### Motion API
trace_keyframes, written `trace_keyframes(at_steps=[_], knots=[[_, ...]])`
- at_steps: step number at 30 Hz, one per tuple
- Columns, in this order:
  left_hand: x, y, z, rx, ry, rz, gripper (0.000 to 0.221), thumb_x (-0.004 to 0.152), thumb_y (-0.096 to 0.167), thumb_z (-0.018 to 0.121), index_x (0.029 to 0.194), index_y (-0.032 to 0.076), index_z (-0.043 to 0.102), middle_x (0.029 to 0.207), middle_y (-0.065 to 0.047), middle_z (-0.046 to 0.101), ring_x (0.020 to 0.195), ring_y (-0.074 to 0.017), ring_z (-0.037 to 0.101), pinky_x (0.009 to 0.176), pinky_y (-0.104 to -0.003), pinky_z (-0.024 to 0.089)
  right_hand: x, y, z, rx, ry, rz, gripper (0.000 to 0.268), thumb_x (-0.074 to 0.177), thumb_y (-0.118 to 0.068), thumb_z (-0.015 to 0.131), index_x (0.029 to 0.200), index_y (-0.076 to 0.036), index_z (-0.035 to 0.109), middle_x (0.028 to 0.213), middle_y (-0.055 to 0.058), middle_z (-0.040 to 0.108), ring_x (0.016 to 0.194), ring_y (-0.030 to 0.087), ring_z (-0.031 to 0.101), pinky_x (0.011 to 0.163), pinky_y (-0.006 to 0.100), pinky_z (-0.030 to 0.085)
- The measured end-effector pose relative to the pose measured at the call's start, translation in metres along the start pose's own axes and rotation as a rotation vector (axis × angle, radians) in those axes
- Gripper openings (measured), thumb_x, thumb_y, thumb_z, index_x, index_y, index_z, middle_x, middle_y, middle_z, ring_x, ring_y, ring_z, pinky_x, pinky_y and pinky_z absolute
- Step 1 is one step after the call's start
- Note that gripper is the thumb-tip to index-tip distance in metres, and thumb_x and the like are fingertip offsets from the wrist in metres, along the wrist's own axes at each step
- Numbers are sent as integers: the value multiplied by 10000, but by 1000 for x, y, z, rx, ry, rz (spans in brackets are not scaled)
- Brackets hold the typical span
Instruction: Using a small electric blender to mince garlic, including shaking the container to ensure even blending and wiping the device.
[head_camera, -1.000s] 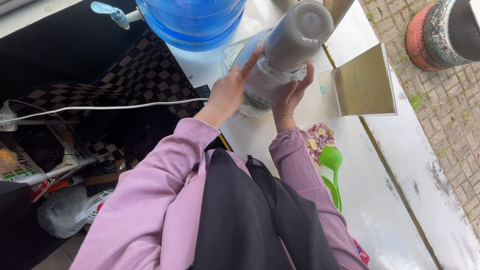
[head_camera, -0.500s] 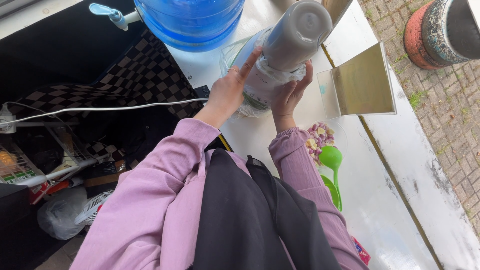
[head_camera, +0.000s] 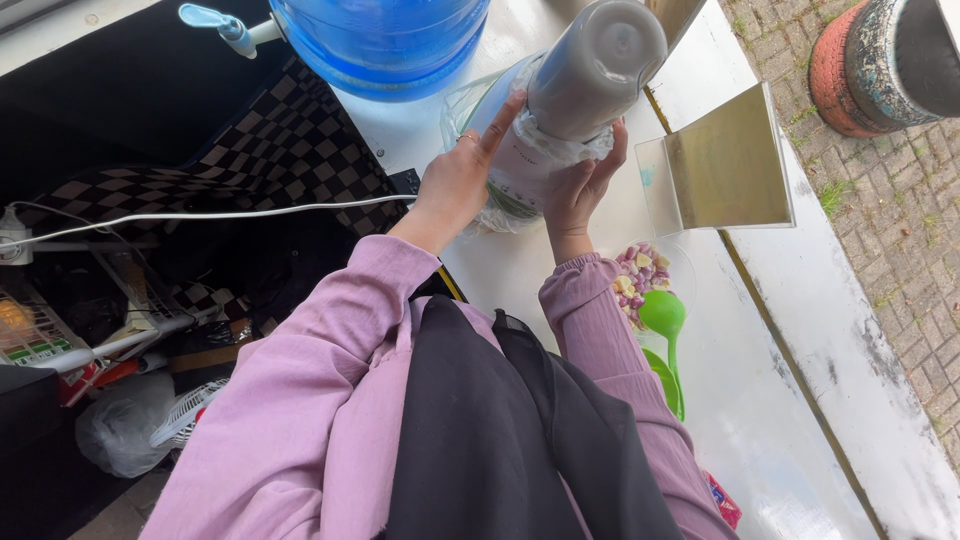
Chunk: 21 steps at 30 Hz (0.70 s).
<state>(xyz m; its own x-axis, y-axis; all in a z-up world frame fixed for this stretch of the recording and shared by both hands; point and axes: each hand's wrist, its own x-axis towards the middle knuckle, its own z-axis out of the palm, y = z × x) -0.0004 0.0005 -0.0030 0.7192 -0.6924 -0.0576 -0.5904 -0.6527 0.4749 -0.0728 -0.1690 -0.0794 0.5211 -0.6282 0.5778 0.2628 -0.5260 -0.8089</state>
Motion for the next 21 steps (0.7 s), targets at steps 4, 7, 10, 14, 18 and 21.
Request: trace_keyframes(at_steps=[4, 7, 10, 14, 18, 21], knots=[[-1, 1, -2, 3, -5, 1, 1107, 891, -124, 576, 1531, 436, -132, 855, -118, 467, 492, -325, 559, 454, -446, 507, 1, -2, 0, 13, -2, 1, 582, 1076, -565, 324, 1483, -150, 298, 1542, 146, 342, 1446, 324, 361, 1215, 497, 329], [-2, 2, -3, 14, -1, 5, 1104, 902, -109, 583, 1528, 430, -149, 868, -125, 477, 489, -310, 562, 451, -427, 511, 1, -3, 0, 16, -5, -8, 578, 1075, -568, 327, 1477, -154, 306, 1538, 150, 351, 1446, 328, 364, 1218, 497, 319], [-2, 4, -6, -2, -15, -4, 1110, 897, -122, 577, 1528, 434, -146, 848, -112, 460, 484, -303, 550, 445, -428, 504, 1, -3, 0, -1, -2, -5, 577, 1076, -561, 322, 1478, -148, 306, 1547, 149, 339, 1461, 325, 343, 1230, 498, 303], [-2, 4, -6, -4, -9, -4, 1094, 901, -123, 562, 1530, 438, -136, 848, -116, 466, 491, -323, 556, 454, -446, 504, 1, -1, -1, -7, -1, -4, 587, 1075, -565, 317, 1480, -140, 301, 1548, 141, 336, 1465, 319, 337, 1236, 493, 295], [-1, 3, -5, -4, -12, -7, 1094, 897, -135, 547, 1531, 435, -139, 844, -112, 457, 471, -307, 538, 446, -432, 503, 0, 0, 0, -4, -1, -2, 585, 1077, -564, 316, 1485, -146, 298, 1554, 152, 327, 1469, 325, 331, 1236, 496, 296], [-2, 4, -7, -11, -19, -9, 1089, 908, -127, 548, 1527, 438, -147, 846, -122, 466, 485, -311, 549, 462, -439, 513, 1, 1, 0, 0, 0, -16, 568, 1083, -544, 318, 1485, -143, 297, 1543, 136, 344, 1452, 315, 358, 1225, 489, 316]])
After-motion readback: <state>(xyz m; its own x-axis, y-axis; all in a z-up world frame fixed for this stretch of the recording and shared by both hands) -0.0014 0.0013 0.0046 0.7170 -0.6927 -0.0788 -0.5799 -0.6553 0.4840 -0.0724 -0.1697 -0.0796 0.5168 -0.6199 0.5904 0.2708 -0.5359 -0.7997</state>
